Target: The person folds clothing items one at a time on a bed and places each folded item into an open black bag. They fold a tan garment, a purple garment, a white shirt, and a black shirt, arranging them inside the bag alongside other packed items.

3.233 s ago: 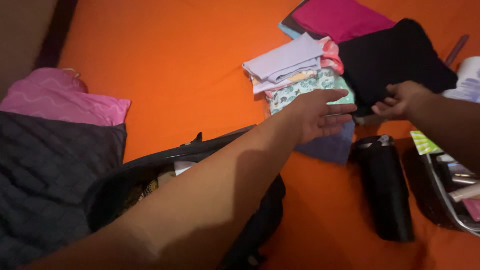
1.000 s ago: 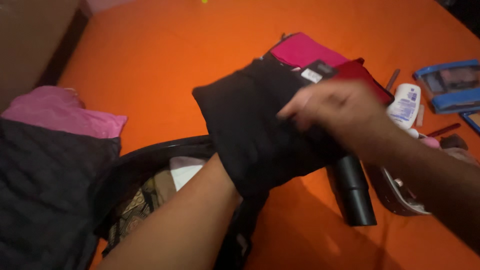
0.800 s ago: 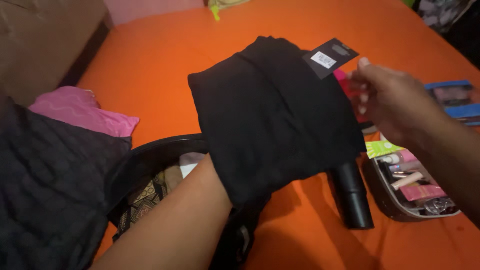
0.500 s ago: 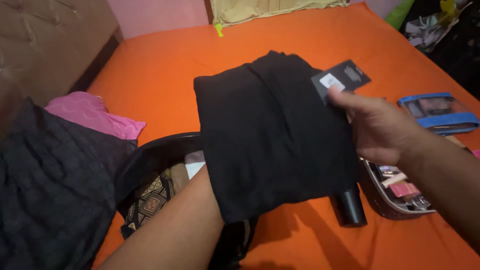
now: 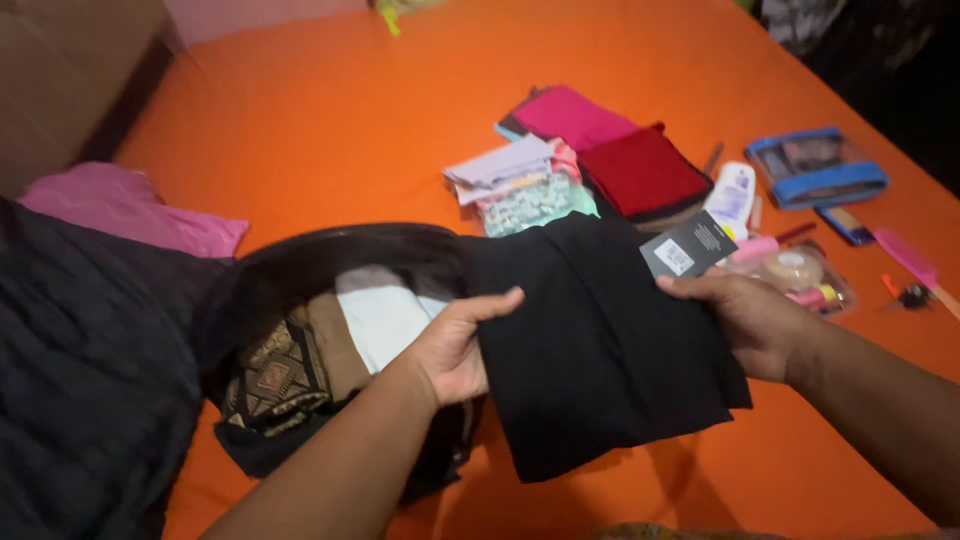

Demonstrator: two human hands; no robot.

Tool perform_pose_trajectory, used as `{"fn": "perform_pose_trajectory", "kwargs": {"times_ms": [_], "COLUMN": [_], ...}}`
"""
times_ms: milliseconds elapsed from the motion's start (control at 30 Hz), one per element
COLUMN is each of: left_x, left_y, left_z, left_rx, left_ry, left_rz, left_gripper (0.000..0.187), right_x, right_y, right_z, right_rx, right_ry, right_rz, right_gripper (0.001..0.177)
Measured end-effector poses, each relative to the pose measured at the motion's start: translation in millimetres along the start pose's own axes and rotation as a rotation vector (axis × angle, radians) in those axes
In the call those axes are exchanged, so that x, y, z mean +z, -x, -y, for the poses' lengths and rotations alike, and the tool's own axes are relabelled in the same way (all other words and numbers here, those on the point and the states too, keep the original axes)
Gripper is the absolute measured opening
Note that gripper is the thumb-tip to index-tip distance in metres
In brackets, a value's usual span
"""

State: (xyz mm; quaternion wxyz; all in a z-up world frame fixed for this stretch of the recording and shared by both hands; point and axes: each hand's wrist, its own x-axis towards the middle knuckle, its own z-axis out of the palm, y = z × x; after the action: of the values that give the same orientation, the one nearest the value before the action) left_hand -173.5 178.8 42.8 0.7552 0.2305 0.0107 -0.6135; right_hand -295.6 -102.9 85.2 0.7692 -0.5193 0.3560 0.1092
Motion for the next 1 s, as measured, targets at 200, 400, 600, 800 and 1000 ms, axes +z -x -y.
{"fn": "perform_pose_trajectory", "kwargs": {"times_ms": [200, 400, 600, 800, 1000], "left_x": [-27.7, -85.0, -178.6, -258.1, -287.7], "left_y": [-26.6, -50.3, -66.6, -71.6, -93.1], "left_z": [54.0, 90.1, 132.4, 165.9, 183.2], "left_rx": [-0.104, -0.135, -0.120, -0.298, -0.347], "left_ry": [-0.266, -0.282, -0.384, -0.600, -0.622], "left_rz": [-0.462, -0.423, -0.592, -0.834, -0.736], "left_gripper": [0.048, 0.047, 0.036, 0.017, 0.020], "right_x": [-58.1, -110.8, -146.4, -146.4, -110.3], "right_y": [-19.7, -64.2, -116.6, -112.9, -129.0], "right_z": [-86.4, -165.0, -221.9, -248.2, -286.1], "right_rx": [0.125, 0.136, 0.512, 0.531, 0.503], "right_ry": [0.008, -0.035, 0.480, 0.480, 0.600], "right_rz": [0.018, 0.063, -0.260, -0.075, -0.160], "right_gripper": [0.038, 0.035, 0.034, 0.043, 0.055]}}
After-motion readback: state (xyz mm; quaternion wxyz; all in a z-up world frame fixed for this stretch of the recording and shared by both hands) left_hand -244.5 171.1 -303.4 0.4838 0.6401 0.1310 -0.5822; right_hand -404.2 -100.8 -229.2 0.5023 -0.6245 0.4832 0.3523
